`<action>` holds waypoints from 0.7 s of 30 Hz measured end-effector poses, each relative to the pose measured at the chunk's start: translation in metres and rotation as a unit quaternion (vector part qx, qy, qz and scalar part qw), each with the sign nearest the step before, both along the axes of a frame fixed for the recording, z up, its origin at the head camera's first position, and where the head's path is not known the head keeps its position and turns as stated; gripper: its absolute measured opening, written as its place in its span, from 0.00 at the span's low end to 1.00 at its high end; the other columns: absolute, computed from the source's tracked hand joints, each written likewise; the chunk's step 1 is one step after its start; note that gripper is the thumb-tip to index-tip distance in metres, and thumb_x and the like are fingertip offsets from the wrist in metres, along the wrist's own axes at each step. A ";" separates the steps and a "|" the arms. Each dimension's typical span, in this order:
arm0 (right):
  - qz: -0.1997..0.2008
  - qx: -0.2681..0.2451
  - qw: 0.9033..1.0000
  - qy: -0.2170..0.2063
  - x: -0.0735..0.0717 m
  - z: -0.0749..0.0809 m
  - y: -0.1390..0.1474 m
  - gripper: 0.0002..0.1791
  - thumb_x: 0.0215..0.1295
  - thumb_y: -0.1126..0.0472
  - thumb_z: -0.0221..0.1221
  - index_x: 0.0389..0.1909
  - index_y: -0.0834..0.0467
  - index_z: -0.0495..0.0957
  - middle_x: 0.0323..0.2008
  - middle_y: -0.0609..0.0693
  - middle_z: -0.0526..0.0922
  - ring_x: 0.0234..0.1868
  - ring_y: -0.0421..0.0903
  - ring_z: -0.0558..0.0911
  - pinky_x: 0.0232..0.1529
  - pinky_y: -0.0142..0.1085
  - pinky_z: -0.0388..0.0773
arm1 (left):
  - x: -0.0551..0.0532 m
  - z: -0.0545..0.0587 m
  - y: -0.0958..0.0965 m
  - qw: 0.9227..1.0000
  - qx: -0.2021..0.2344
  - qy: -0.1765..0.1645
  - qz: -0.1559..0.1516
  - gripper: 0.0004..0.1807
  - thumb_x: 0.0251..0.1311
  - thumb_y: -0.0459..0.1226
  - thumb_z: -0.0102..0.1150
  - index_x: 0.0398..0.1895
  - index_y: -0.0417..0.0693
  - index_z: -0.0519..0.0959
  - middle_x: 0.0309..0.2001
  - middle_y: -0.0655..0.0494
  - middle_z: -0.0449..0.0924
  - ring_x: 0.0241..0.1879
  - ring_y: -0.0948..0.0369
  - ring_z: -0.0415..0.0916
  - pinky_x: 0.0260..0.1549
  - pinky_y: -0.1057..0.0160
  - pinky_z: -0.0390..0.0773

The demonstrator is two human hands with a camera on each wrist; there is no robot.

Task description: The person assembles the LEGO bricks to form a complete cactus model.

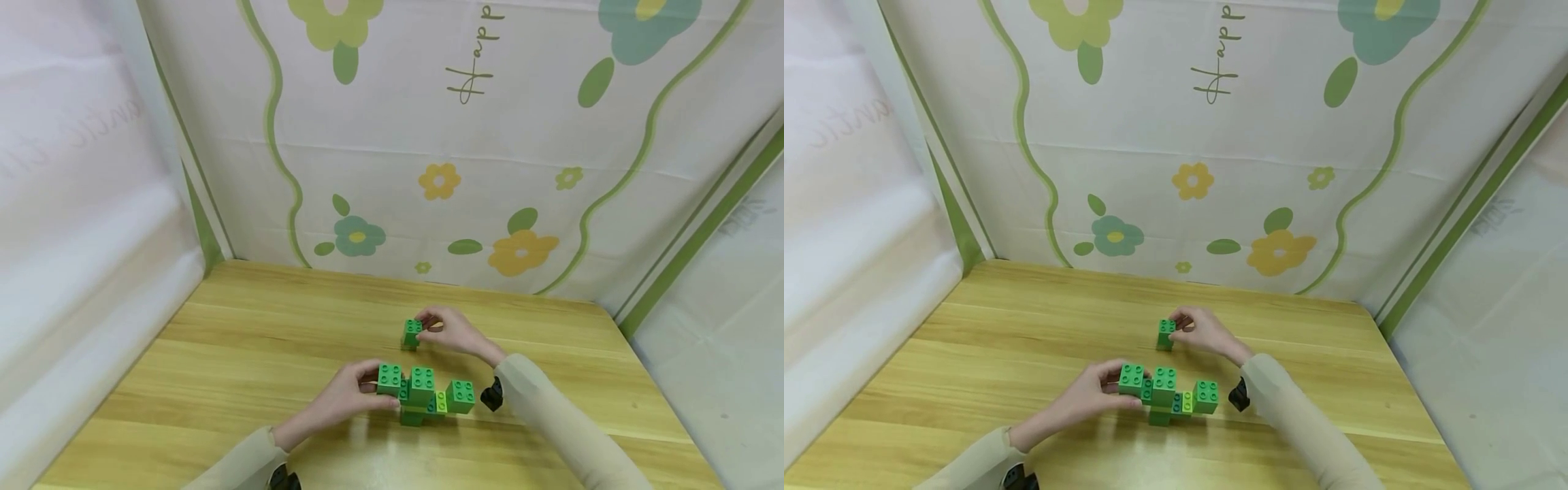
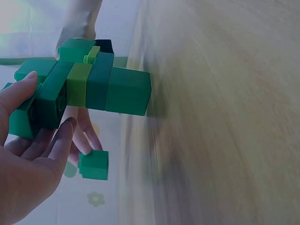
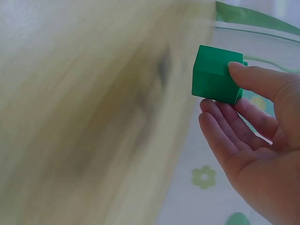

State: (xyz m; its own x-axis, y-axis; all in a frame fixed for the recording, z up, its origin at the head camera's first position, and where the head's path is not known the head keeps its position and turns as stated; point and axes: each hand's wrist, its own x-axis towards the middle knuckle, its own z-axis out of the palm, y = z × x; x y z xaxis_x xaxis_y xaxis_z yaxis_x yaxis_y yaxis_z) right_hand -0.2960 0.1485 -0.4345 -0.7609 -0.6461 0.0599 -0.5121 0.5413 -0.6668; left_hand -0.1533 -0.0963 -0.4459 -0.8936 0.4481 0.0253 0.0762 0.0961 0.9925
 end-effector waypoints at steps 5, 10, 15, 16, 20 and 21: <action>-0.008 -0.008 1.000 0.001 0.010 0.018 0.005 0.18 0.66 0.58 0.64 0.54 0.58 0.78 0.50 0.54 0.84 0.50 0.49 0.84 0.52 0.35 0.85 | -0.001 -0.002 0.000 1.000 0.001 0.006 -0.003 0.30 0.55 0.37 0.72 0.60 0.37 0.75 0.52 0.40 0.82 0.48 0.56 0.85 0.47 0.67 0.85; 0.003 -0.024 1.000 0.008 0.022 0.030 0.008 0.17 0.66 0.58 0.64 0.54 0.58 0.78 0.50 0.54 0.84 0.50 0.50 0.84 0.51 0.34 0.85 | -0.002 -0.003 0.000 1.000 0.001 0.010 -0.003 0.29 0.55 0.36 0.71 0.60 0.38 0.75 0.52 0.41 0.82 0.47 0.58 0.85 0.47 0.68 0.85; 0.008 -0.042 0.999 0.018 0.036 0.042 0.012 0.17 0.66 0.58 0.64 0.53 0.57 0.78 0.49 0.54 0.84 0.49 0.49 0.85 0.51 0.33 0.85 | 0.001 -0.001 0.000 1.000 -0.001 0.010 -0.001 0.29 0.56 0.36 0.71 0.60 0.36 0.75 0.52 0.39 0.82 0.49 0.53 0.84 0.47 0.68 0.85; 0.008 -0.044 0.999 0.018 0.039 0.045 0.013 0.16 0.66 0.58 0.64 0.53 0.57 0.78 0.49 0.53 0.84 0.49 0.49 0.85 0.51 0.32 0.85 | 0.002 -0.001 0.000 1.000 -0.001 0.010 -0.001 0.29 0.55 0.36 0.71 0.60 0.36 0.75 0.52 0.39 0.82 0.49 0.53 0.84 0.47 0.68 0.85; 0.008 -0.053 0.998 0.020 0.051 0.056 0.015 0.16 0.65 0.58 0.65 0.52 0.56 0.78 0.48 0.52 0.84 0.49 0.47 0.85 0.50 0.31 0.85 | 0.002 0.000 0.000 1.000 -0.006 0.011 0.002 0.29 0.55 0.37 0.72 0.59 0.37 0.75 0.52 0.40 0.82 0.49 0.53 0.84 0.47 0.68 0.85; 0.010 -0.056 0.998 0.021 0.054 0.058 0.016 0.16 0.65 0.58 0.65 0.52 0.56 0.78 0.48 0.53 0.84 0.48 0.47 0.85 0.50 0.31 0.85 | 0.002 0.000 0.001 1.000 -0.007 0.011 0.003 0.29 0.55 0.37 0.72 0.59 0.37 0.75 0.52 0.40 0.82 0.49 0.53 0.84 0.47 0.68 0.85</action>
